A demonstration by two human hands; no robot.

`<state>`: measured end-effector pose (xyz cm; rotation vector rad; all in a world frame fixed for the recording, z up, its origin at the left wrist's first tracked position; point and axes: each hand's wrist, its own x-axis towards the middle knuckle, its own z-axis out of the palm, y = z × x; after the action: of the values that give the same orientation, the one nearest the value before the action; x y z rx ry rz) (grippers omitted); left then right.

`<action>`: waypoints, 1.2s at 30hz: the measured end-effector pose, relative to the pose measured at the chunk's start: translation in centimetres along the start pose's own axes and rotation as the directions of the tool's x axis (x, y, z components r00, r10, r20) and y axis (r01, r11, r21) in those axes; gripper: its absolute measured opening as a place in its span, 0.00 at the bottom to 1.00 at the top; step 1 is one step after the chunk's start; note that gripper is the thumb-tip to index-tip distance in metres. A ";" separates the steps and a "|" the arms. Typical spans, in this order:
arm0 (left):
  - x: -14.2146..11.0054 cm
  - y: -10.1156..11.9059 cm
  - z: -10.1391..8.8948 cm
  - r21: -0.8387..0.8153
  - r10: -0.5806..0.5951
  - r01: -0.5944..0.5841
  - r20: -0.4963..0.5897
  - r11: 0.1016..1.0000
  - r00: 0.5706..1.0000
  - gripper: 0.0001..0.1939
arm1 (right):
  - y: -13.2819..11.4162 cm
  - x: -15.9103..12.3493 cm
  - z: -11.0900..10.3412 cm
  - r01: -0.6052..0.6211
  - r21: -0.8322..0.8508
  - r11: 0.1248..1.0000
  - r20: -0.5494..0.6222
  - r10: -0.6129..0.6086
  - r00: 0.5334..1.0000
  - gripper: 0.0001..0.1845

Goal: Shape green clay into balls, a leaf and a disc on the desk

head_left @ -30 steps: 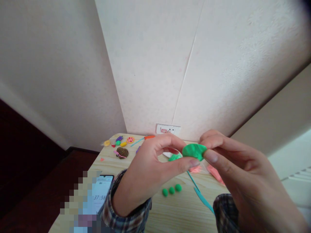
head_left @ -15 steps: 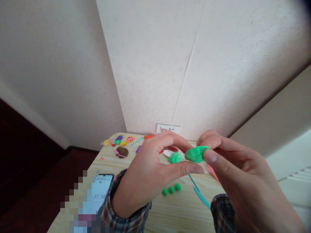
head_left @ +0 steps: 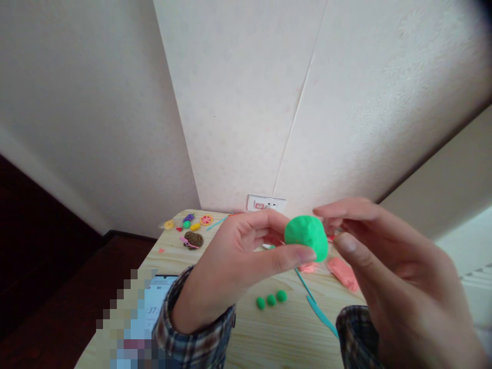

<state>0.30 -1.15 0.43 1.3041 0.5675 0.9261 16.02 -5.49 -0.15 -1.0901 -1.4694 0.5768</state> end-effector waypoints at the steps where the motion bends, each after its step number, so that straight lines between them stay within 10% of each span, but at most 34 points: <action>1: 0.0 0.0 0.0 -0.049 -0.030 0.030 0.008 0.998 1.000 0.05 | 0.0 -0.1 0.0 0.077 -0.082 0.994 -0.051 -0.081 0.995 0.10; 11: 0.1 -0.1 0.2 -0.213 -0.128 0.161 0.159 0.964 0.979 0.17 | -0.1 -0.5 0.9 0.361 -0.434 0.826 -0.100 -0.443 0.891 0.11; 18: -0.3 -0.1 0.7 0.148 0.127 -0.114 -0.086 0.982 0.988 0.15 | -0.2 -0.2 1.0 0.264 -0.485 0.834 -0.187 -0.394 0.900 0.04; 30: -0.9 -0.9 1.6 0.695 0.656 -0.375 -0.183 0.613 0.733 0.05 | 0.2 -0.4 1.4 0.258 -0.526 0.810 -0.151 -0.388 0.909 0.03; 36: -0.8 -0.8 1.8 0.768 0.679 -0.352 -0.142 0.534 0.720 0.06 | 0.0 -0.3 1.8 0.269 -0.525 0.807 -0.164 -0.406 0.899 0.04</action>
<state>1.46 -2.81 -0.07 2.0617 0.9549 1.6515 14.31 -5.37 -0.71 -1.1922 -1.5567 -0.2208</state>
